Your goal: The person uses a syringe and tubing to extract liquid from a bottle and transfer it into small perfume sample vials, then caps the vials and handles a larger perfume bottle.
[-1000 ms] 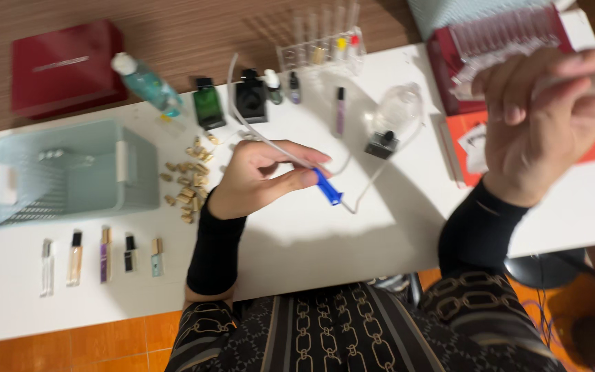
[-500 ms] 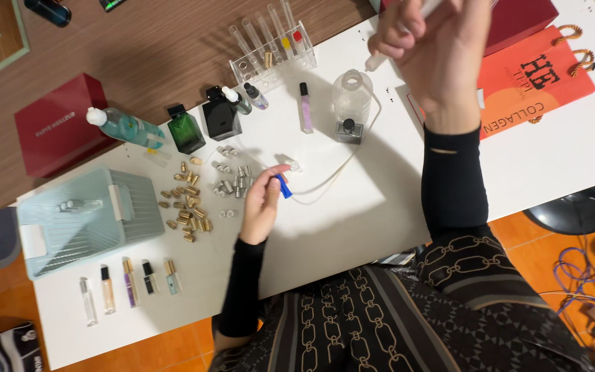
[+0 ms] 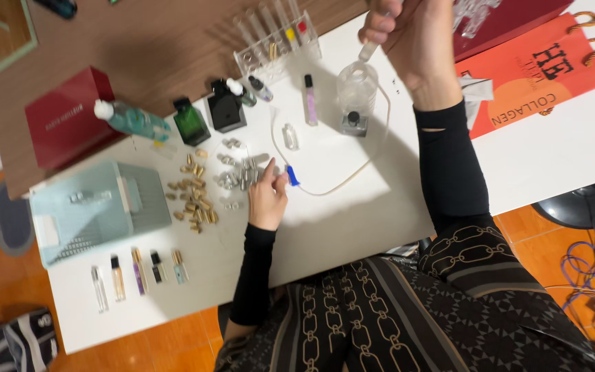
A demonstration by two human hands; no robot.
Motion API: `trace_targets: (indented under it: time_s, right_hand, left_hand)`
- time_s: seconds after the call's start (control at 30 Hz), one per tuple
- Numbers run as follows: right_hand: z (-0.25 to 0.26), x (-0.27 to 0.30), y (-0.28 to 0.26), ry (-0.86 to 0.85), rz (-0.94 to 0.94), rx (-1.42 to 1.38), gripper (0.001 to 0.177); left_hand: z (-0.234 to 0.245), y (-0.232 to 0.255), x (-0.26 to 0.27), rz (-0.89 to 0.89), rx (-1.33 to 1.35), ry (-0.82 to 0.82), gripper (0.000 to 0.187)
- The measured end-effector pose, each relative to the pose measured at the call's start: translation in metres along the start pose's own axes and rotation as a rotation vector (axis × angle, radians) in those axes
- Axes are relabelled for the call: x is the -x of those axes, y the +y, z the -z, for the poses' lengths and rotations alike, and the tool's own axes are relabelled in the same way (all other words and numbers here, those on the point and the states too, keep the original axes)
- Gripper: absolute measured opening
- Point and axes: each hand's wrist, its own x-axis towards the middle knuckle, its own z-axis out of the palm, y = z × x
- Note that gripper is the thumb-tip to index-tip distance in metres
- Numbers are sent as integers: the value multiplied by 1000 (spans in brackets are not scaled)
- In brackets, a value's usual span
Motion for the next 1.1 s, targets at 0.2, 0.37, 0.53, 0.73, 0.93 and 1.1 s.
trace_targets:
  time_s: [0.2, 0.37, 0.53, 0.73, 0.93, 1.1]
  right_hand:
    - [23, 4, 8, -76, 27, 55, 45]
    - [22, 3, 5, -97, 24, 70, 49]
    - [25, 1, 2, -99, 18, 30, 52]
    - [16, -2, -2, -106, -16, 76, 53]
    - [-2, -4, -9, -79, -23, 106, 53]
    - [-4, -1, -11, -42, -17, 137, 58]
  left_hand:
    - [-12, 17, -56, -375, -258, 262, 52]
    - [-35, 7, -85, -237, -301, 119, 56]
    - [-30, 3, -67, -153, -155, 43, 60]
    - [-18, 10, -47, -371, 71, 185, 45]
    - [-6, 20, -36, -451, 156, 276, 31]
    - [-6, 21, -31, -437, 275, 253, 30]
